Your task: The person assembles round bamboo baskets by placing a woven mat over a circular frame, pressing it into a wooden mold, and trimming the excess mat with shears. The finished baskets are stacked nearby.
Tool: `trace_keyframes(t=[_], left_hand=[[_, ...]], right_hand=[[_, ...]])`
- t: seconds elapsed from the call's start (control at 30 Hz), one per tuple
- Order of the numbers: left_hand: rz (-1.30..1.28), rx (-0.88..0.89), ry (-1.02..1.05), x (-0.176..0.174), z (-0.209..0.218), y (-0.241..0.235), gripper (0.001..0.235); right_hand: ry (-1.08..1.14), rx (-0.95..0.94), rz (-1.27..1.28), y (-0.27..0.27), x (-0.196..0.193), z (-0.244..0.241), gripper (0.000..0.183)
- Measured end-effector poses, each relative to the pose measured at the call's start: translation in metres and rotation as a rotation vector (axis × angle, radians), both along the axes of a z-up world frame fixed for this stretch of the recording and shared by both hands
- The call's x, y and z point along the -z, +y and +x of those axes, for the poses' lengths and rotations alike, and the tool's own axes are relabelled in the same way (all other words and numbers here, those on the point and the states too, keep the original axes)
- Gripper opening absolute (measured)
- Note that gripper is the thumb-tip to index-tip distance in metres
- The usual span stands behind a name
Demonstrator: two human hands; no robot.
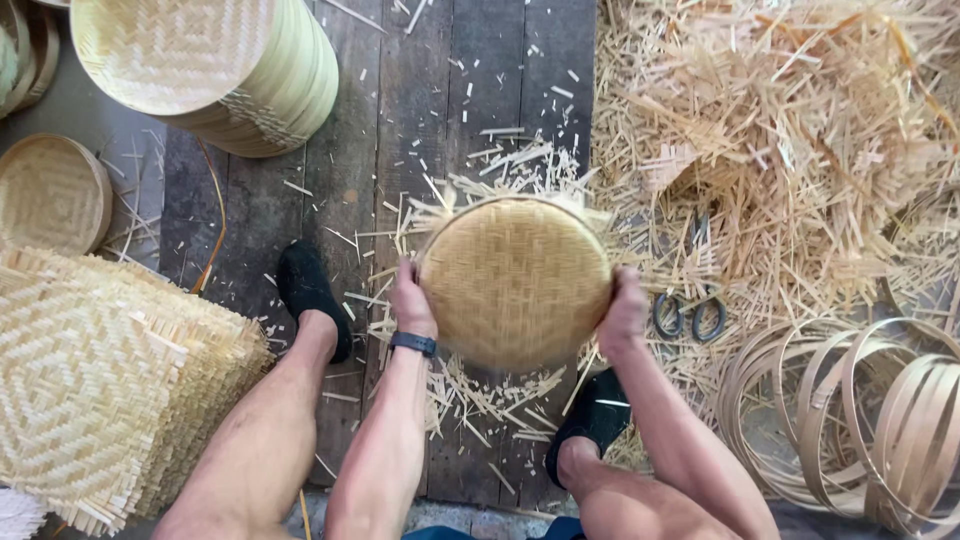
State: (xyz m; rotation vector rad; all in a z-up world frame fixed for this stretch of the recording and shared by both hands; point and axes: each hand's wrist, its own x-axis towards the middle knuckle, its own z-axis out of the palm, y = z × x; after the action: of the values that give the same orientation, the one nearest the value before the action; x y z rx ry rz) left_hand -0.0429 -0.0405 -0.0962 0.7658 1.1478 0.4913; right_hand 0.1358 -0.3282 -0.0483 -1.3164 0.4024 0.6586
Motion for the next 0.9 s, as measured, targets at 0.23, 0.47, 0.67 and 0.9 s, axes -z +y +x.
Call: trace_keyframes(t=[0.23,0.47,0.67,0.9], left_hand=[[-0.257,0.161,0.073,-0.060,-0.005,0.006,0.075],[0.126,0.340,0.349,-0.038,-0.009,-0.030,0.075],[1.106,0.432,0.871,-0.066,0.020,-0.134,0.087],[1.090,0.582,0.800,-0.086,0.015,-0.132,0.089]], right_hand=[[0.288,-0.153,-0.036,-0.029,-0.046,0.023,0.053],[-0.023,-0.357,-0.490,-0.033,-0.002,-0.022,0.052],[-1.181,-1.007,-0.811,0.026,-0.042,0.001,0.076],[-1.092,-1.226,-0.679,0.060,-0.075,-0.003,0.068]])
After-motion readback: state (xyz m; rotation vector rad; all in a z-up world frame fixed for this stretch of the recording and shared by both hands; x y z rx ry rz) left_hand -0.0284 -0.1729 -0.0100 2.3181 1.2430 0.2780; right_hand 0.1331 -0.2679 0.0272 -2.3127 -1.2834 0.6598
